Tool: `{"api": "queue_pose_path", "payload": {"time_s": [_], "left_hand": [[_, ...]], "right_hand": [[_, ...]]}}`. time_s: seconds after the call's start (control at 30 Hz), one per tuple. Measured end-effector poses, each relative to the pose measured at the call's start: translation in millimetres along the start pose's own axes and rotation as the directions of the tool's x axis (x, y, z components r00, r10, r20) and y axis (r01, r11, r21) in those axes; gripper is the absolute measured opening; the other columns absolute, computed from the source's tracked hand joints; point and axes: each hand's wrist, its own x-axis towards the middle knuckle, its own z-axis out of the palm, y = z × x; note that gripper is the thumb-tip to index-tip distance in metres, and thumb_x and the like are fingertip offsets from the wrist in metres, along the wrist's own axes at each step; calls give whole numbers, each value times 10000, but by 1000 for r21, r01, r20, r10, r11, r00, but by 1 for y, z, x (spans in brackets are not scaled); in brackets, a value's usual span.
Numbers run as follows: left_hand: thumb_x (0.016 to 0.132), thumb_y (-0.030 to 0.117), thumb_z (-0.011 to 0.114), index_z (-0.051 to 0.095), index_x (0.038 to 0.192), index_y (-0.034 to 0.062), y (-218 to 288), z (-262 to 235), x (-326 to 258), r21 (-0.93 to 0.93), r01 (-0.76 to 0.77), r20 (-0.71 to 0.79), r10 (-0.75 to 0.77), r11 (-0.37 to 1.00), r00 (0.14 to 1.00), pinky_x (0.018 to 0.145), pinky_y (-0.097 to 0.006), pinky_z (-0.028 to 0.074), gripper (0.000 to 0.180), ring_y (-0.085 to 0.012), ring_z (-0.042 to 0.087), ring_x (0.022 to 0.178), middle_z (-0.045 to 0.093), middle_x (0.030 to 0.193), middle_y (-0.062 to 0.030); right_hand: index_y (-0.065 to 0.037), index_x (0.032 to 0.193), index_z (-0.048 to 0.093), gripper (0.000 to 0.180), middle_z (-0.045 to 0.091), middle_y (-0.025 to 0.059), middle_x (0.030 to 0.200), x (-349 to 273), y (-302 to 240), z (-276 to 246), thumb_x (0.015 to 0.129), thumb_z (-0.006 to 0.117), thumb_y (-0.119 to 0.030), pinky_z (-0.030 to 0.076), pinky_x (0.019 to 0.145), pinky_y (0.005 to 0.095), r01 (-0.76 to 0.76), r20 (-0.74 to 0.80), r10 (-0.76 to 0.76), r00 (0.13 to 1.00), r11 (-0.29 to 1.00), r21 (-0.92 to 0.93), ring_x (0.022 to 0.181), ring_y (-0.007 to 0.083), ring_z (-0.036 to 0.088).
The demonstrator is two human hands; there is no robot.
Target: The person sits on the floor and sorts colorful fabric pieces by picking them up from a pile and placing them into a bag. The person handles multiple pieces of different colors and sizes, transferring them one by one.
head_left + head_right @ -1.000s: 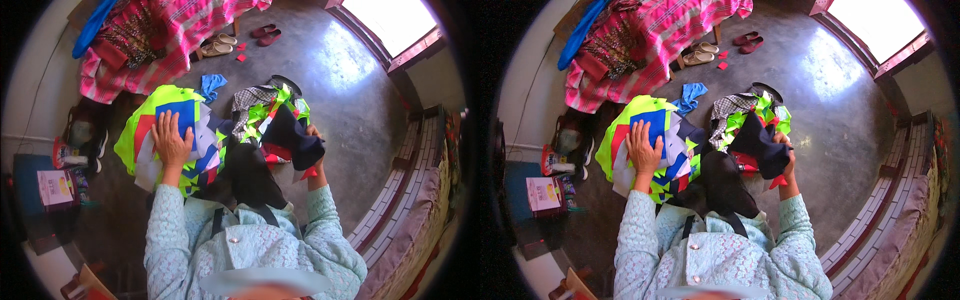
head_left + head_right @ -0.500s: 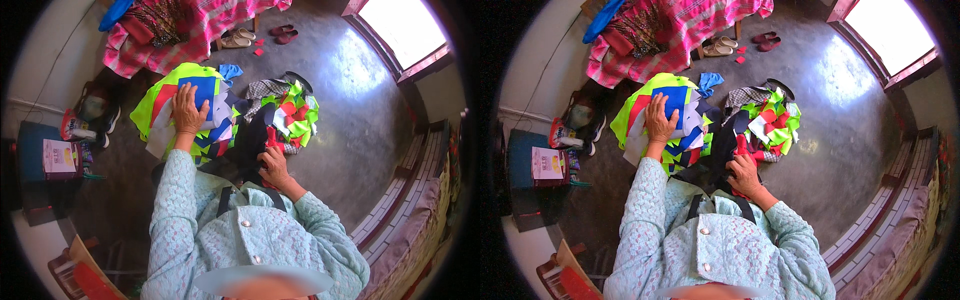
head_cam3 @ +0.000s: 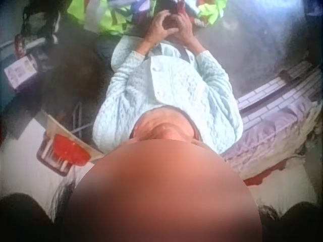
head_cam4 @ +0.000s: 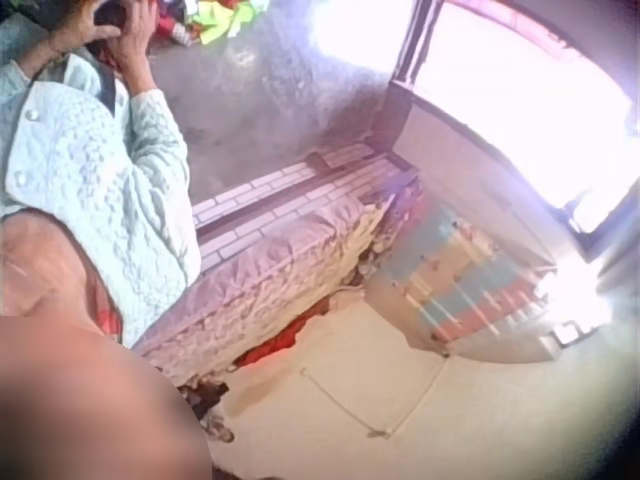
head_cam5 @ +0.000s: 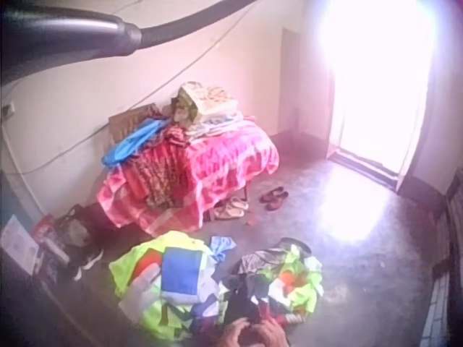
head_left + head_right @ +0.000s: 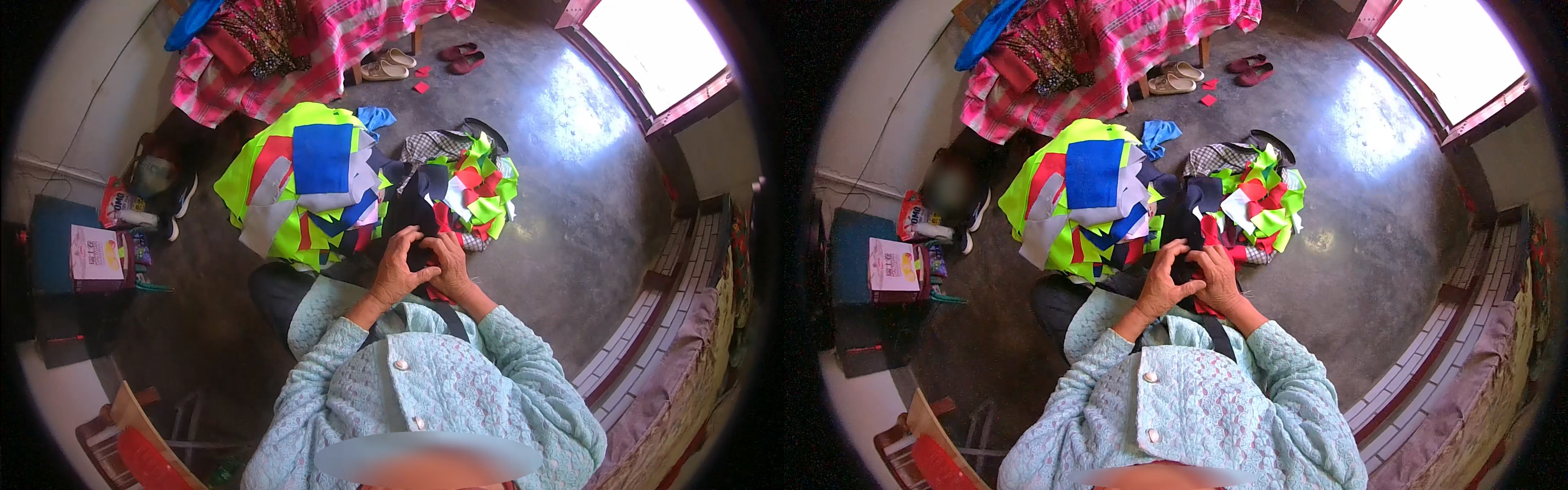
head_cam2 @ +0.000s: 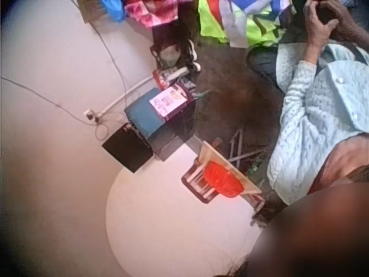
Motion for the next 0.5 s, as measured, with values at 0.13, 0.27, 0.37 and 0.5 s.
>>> {"api": "queue_pose_path", "payload": {"time_s": [0.13,0.27,0.37,0.5], "left_hand": [[706,249,788,527,1139,19,-6,-3,0,-34,30,30,-29,999,999,984,-376,404,555,-304,515,1148,537,1212,-155],[709,210,777,554,1088,10,-10,-2,3,-96,118,8,-117,988,993,963,-373,420,483,-306,532,1116,554,1180,-154],[727,223,762,570,1051,8,-11,0,4,-99,125,-19,-127,987,992,938,-372,431,434,-303,544,1087,563,1149,-153],[760,270,738,589,1040,-4,-9,2,10,-42,125,-64,-127,991,990,897,-350,441,420,-270,570,1021,580,1103,-139]], "right_hand": [[-49,1068,514,480,577,133,981,-1,-2,3,638,699,-154,445,777,409,-34,-68,38,997,998,54,881,330,539],[-44,1122,483,561,569,159,1002,-5,1,12,610,709,-81,456,809,423,-64,-160,77,984,994,84,912,354,550],[-41,1111,486,563,569,156,995,-10,5,16,597,714,-69,458,821,419,-86,-199,113,974,987,138,925,361,552],[-32,1070,497,536,568,145,971,-8,6,8,583,719,-63,459,832,408,-102,-96,108,989,992,73,934,353,554]]}}
